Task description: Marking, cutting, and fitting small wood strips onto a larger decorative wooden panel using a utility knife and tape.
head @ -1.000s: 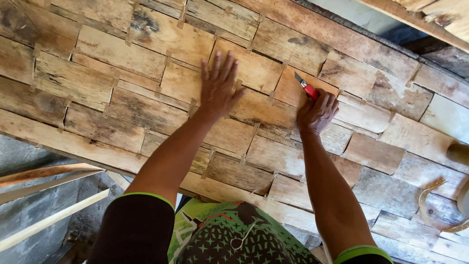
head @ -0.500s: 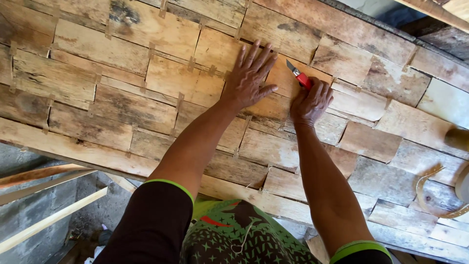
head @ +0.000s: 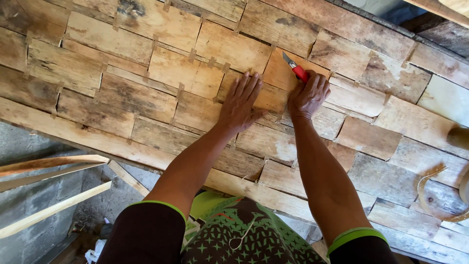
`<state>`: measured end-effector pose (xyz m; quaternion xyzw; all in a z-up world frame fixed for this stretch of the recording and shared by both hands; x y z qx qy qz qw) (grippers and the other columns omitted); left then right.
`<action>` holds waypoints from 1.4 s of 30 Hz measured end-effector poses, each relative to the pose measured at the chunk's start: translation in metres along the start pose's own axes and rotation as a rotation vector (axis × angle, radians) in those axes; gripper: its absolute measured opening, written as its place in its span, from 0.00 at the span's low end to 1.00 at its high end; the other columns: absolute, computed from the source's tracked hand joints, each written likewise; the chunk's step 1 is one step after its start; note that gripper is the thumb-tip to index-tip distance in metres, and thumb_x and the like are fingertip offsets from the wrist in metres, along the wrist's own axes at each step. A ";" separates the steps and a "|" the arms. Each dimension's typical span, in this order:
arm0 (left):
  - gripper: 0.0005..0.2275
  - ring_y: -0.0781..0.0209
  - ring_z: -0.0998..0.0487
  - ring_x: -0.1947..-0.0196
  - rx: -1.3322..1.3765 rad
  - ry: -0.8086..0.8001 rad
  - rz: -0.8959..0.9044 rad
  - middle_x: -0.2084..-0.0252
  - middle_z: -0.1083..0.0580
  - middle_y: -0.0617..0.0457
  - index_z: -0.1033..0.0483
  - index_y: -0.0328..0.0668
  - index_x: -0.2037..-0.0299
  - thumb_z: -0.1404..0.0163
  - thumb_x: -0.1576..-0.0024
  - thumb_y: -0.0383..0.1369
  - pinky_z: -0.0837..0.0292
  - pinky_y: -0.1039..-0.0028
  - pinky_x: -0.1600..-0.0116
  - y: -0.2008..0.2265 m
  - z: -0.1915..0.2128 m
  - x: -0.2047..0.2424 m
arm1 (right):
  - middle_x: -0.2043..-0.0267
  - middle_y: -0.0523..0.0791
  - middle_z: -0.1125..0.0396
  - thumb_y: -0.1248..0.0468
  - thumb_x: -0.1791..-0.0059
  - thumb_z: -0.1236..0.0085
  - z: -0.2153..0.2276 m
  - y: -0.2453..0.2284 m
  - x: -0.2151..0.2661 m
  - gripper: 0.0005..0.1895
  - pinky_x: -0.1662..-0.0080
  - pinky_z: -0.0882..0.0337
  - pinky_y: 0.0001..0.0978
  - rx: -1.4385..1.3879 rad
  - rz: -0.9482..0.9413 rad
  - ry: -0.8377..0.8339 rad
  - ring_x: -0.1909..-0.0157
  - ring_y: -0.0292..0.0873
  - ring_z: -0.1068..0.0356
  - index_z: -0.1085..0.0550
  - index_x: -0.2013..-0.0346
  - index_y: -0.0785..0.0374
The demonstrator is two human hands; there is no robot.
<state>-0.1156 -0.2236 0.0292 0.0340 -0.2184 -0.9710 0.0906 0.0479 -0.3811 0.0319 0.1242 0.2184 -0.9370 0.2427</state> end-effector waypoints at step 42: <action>0.45 0.45 0.69 0.19 -0.301 -0.249 0.373 0.18 0.67 0.42 0.62 0.42 0.18 0.82 0.39 0.68 0.74 0.55 0.19 0.065 -0.030 0.123 | 0.51 0.45 0.35 0.67 0.51 0.44 -0.011 0.019 0.000 0.16 0.46 0.40 0.48 -0.065 0.093 0.028 0.46 0.52 0.37 0.29 0.49 0.55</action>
Point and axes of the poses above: each hand's wrist, its own x-axis away from the middle knuckle, its own z-axis out of the back of the hand, y = z × x, the point moved 1 cm from there along -x, towards the middle knuckle
